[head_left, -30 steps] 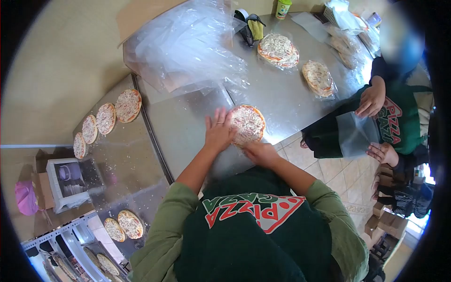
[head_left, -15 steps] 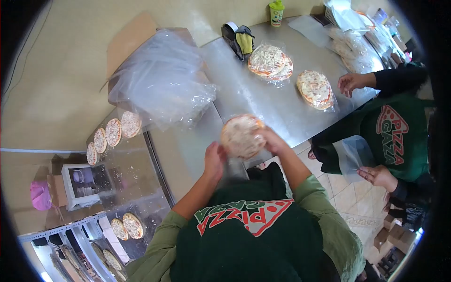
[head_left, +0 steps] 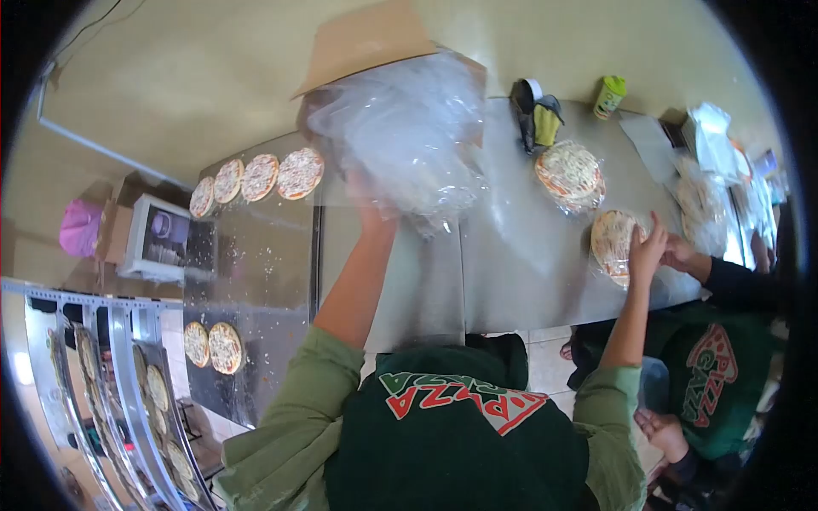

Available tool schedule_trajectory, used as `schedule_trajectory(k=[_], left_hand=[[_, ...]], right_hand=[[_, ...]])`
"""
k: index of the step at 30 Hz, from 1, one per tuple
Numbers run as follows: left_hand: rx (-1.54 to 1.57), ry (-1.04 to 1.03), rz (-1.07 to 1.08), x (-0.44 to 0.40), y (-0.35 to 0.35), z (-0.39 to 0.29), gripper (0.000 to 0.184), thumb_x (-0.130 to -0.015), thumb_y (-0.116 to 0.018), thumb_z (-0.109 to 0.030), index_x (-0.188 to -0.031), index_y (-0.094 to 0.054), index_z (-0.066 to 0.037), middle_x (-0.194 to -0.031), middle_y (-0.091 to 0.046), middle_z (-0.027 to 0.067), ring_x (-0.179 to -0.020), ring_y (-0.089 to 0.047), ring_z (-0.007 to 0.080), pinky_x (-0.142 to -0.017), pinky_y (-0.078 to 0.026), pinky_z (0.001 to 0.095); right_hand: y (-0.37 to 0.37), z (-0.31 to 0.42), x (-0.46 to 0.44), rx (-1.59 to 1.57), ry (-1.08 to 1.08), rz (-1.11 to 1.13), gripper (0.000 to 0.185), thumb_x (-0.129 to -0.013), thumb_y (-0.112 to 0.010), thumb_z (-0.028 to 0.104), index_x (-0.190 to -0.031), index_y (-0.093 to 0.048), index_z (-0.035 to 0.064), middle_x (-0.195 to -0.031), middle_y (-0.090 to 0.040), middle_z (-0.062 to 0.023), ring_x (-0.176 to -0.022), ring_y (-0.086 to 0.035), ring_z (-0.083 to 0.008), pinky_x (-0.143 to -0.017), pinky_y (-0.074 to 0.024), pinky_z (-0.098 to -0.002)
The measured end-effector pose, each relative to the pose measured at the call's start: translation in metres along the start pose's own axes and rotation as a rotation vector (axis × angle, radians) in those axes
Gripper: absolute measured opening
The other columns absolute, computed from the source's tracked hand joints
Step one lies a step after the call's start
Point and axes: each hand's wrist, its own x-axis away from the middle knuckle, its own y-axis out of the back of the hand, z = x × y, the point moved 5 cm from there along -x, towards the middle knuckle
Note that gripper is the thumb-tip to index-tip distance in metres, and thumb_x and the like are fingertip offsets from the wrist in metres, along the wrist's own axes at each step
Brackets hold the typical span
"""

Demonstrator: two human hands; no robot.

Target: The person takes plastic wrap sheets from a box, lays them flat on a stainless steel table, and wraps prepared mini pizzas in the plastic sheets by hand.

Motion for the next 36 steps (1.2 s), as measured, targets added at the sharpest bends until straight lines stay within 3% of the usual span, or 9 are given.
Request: schedule_trajectory(k=[6, 9, 12, 15, 17, 21, 23, 30, 36], left_hand=[[0.652, 0.352, 0.202, -0.038, -0.027, 0.018, 0.042, -0.095, -0.038, -0.031, -0.129, -0.037, -0.006, -0.121, -0.046, 0.0075, -0.110, -0.047, 0.0205, -0.094, -0.041, 0.0328], [0.061, 0.242, -0.004, -0.039, 0.009, 0.026, 0.039, -0.094, -0.041, -0.030, -0.124, -0.042, -0.005, -0.117, -0.050, 0.0070, -0.105, -0.051, 0.0184, -0.086, -0.046, 0.0323], [0.116, 0.239, -0.036, -0.029, 0.027, 0.016, 0.036, -0.091, -0.048, -0.028, -0.117, -0.045, -0.003, -0.103, -0.055, 0.0053, -0.091, -0.054, 0.0147, -0.075, -0.048, 0.0291], [0.065, 0.265, 0.077, -0.023, 0.031, -0.013, 0.034, -0.087, -0.056, -0.022, -0.113, -0.047, -0.002, -0.088, -0.057, 0.0026, -0.077, -0.054, 0.0113, -0.066, -0.046, 0.0245], [0.029, 0.262, 0.103, -0.027, 0.015, -0.049, 0.033, -0.085, -0.060, -0.018, -0.111, -0.049, -0.001, -0.079, -0.055, 0.0002, -0.068, -0.051, 0.0092, -0.060, -0.043, 0.0214], [-0.008, 0.285, -0.028, -0.037, 0.014, -0.060, 0.031, -0.080, -0.066, -0.012, -0.106, -0.054, -0.001, -0.068, -0.051, -0.0025, -0.058, -0.045, 0.0055, -0.051, -0.038, 0.0197], [-0.039, 0.278, 0.017, -0.037, 0.020, -0.062, 0.032, -0.080, -0.066, -0.013, -0.106, -0.054, 0.000, -0.066, -0.049, -0.0024, -0.057, -0.043, 0.0047, -0.050, -0.037, 0.0206], [-0.396, 0.476, 0.338, -0.008, 0.048, -0.037, 0.032, -0.087, -0.057, -0.022, -0.112, -0.052, -0.003, -0.095, -0.058, 0.0041, -0.089, -0.056, 0.0125, -0.072, -0.049, 0.0267], [0.166, 0.689, 0.059, 0.029, 0.075, -0.083, 0.014, -0.092, -0.048, -0.023, -0.096, -0.048, -0.009, -0.092, -0.058, 0.0090, -0.071, -0.063, 0.0207, -0.056, -0.053, 0.0320]], right_hand=[[-0.019, 0.195, 0.058, -0.512, 0.147, 0.412, 0.034, -0.076, -0.059, 0.003, -0.108, -0.051, 0.0039, -0.107, -0.054, -0.0136, -0.095, -0.054, -0.0294, -0.080, -0.0444, -0.0369], [-0.029, 0.270, 0.112, -0.707, 0.273, 0.700, 0.034, -0.077, -0.060, 0.003, -0.110, -0.052, 0.0059, -0.105, -0.055, -0.0119, -0.085, -0.058, -0.0270, -0.072, -0.0483, -0.0346], [-0.028, 0.342, 0.142, -0.871, 0.678, 0.624, 0.038, -0.080, -0.058, 0.008, -0.117, -0.050, 0.0079, -0.108, -0.055, -0.0135, -0.088, -0.058, -0.0299, -0.075, -0.0483, -0.0356], [-0.044, 0.396, 0.125, -0.826, 0.547, 0.782, 0.036, -0.082, -0.058, 0.013, -0.116, -0.050, 0.0036, -0.115, -0.052, -0.0166, -0.109, -0.049, -0.0296, -0.093, -0.0386, -0.0362], [-0.067, 0.408, 0.099, -0.876, 0.327, 0.712, 0.035, -0.087, -0.055, 0.018, -0.117, -0.048, 0.0020, -0.117, -0.051, -0.0165, -0.113, -0.046, -0.0267, -0.096, -0.0347, -0.0363], [-0.082, 0.396, 0.055, -0.917, 0.169, 0.453, 0.040, -0.086, -0.057, 0.021, -0.120, -0.047, 0.0024, -0.096, -0.059, -0.0108, -0.077, -0.058, -0.0155, -0.070, -0.0466, -0.0283], [-0.079, 0.382, 0.021, -1.123, -0.056, 0.501, 0.038, -0.084, -0.061, 0.020, -0.114, -0.052, -0.0006, -0.097, -0.059, -0.0101, -0.079, -0.057, -0.0134, -0.071, -0.0467, -0.0274], [-0.081, 0.378, -0.005, -1.101, 0.093, 0.348, 0.034, -0.083, -0.059, 0.010, -0.110, -0.044, -0.0059, -0.109, -0.053, -0.0139, -0.097, -0.054, -0.0191, -0.087, -0.0417, -0.0324], [-0.077, 0.380, 0.069, -1.394, -0.001, 0.397, 0.051, -0.083, -0.061, 0.018, -0.122, -0.035, -0.0022, -0.110, -0.054, -0.0149, -0.101, -0.056, -0.0227, -0.089, -0.0431, -0.0355]])
